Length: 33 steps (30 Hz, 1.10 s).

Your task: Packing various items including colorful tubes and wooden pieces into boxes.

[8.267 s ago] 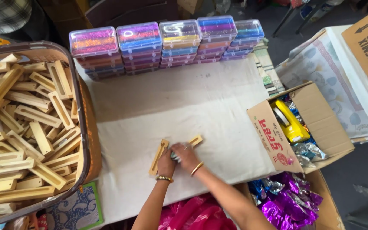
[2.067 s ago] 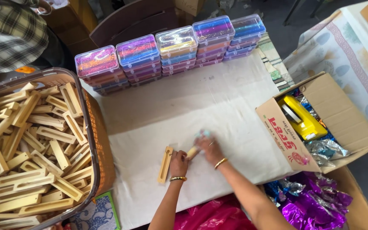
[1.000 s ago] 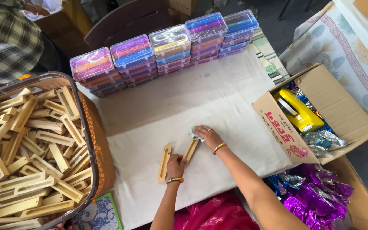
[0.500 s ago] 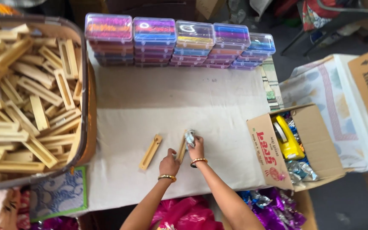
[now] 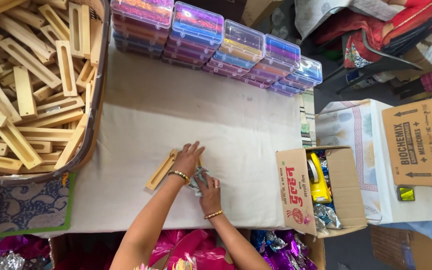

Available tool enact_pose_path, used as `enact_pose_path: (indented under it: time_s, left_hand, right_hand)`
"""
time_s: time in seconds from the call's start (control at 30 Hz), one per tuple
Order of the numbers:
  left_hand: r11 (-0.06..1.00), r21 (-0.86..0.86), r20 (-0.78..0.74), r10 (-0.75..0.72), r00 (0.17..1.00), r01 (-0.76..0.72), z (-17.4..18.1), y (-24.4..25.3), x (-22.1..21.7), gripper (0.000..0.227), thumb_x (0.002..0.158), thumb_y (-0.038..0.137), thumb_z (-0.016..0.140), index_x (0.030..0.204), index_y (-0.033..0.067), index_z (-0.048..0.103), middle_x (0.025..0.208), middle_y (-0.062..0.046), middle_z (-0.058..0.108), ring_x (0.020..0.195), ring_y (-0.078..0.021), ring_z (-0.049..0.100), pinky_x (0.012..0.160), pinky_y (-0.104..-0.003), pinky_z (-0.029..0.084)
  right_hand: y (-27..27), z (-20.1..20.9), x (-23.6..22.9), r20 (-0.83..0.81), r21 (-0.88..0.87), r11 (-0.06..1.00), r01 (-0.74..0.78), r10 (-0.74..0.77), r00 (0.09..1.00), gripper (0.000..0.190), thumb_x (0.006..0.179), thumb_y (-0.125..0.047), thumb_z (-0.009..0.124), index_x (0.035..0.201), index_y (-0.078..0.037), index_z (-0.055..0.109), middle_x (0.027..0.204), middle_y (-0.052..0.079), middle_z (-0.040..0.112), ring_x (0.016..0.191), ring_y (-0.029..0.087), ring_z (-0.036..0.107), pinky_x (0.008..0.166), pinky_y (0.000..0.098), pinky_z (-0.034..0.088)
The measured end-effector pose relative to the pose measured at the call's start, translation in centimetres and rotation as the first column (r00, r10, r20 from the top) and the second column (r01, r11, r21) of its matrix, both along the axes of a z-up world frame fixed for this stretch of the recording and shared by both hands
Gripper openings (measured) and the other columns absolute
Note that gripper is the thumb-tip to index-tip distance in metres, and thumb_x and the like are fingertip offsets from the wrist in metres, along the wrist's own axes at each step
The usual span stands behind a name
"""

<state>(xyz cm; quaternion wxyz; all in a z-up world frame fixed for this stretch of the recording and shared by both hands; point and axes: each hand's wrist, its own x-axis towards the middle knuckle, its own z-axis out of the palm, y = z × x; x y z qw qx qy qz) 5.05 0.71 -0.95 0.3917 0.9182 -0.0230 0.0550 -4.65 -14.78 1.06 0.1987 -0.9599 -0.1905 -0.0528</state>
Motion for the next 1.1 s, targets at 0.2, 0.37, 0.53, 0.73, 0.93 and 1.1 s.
enact_pose_path:
  time_s: [0.2,0.37,0.53,0.73,0.93,1.1]
  left_hand:
    - [0.981,0.148,-0.039,-0.121,0.992,0.126,-2.6,2.0,-0.4,0.032,0.081,0.002,0.068,0.112,0.0114,0.068,0.12,-0.005,0.062,0.112,-0.0308,0.056,0.09,-0.045,0.051]
    - [0.994,0.097,-0.126,-0.033,0.992,0.045,-0.2,3.2,-2.1,0.031,0.072,0.009,0.077,0.102,0.0113,0.068,0.106,-0.006,0.061,0.108,-0.0296,0.057,0.088,-0.045,0.051]
    - [0.998,0.066,-0.11,-0.016,0.994,0.023,-3.8,2.5,-2.2,0.021,0.078,0.002,0.071,0.097,0.0116,0.067,0.103,-0.006,0.063,0.104,-0.0306,0.06,0.087,-0.045,0.052]
    - [1.0,0.015,-0.129,-0.018,0.991,0.02,-2.5,3.2,-2.6,0.022,0.077,0.001,0.073,0.096,0.0111,0.067,0.102,-0.006,0.065,0.102,-0.0306,0.061,0.088,-0.043,0.052]
    - [1.0,-0.02,-0.169,-0.019,0.985,0.016,-1.7,3.3,-2.2,0.032,0.069,0.012,0.086,0.094,0.01,0.067,0.101,-0.005,0.065,0.1,-0.0296,0.06,0.088,-0.042,0.051]
    - [1.0,0.01,-0.128,-0.019,0.992,0.021,-3.7,2.7,-2.5,0.032,0.068,0.012,0.087,0.093,0.0094,0.067,0.099,-0.005,0.065,0.098,-0.0294,0.061,0.086,-0.042,0.052]
  right_hand:
    - [-3.8,-1.3,4.2,0.066,-0.06,0.995,-0.08,0.084,0.994,0.056,0.07,0.007,0.068,0.119,-0.02,0.074,0.137,0.006,0.062,0.108,0.034,0.056,0.095,0.0433,0.05]
    - [-4.8,0.5,8.3,-0.113,0.12,0.978,-0.168,0.182,0.977,0.038,0.07,0.001,0.079,0.103,-0.017,0.076,0.116,0.002,0.073,0.105,0.029,0.063,0.091,0.0401,0.052]
    - [3.3,1.9,6.4,0.025,0.111,0.99,-0.087,0.085,0.996,0.031,0.074,-0.002,0.072,0.104,-0.009,0.073,0.116,0.006,0.072,0.109,0.03,0.061,0.093,0.0423,0.05]
    - [1.3,-3.0,4.6,0.17,-0.037,0.991,-0.128,0.132,0.977,0.041,0.085,0.001,0.057,0.124,-0.003,0.068,0.132,0.011,0.066,0.127,0.03,0.059,0.106,0.0438,0.046]
    - [-4.2,-0.6,4.4,0.141,-0.1,0.993,0.058,-0.044,0.989,0.037,0.079,-0.011,0.065,0.115,-0.011,0.072,0.121,0.006,0.068,0.116,0.03,0.059,0.095,0.0471,0.046]
    - [0.3,-2.3,3.5,0.201,-0.15,0.989,0.002,0.028,0.979,0.038,0.077,-0.006,0.063,0.113,-0.012,0.072,0.117,0.005,0.067,0.111,0.028,0.056,0.098,0.0483,0.044]
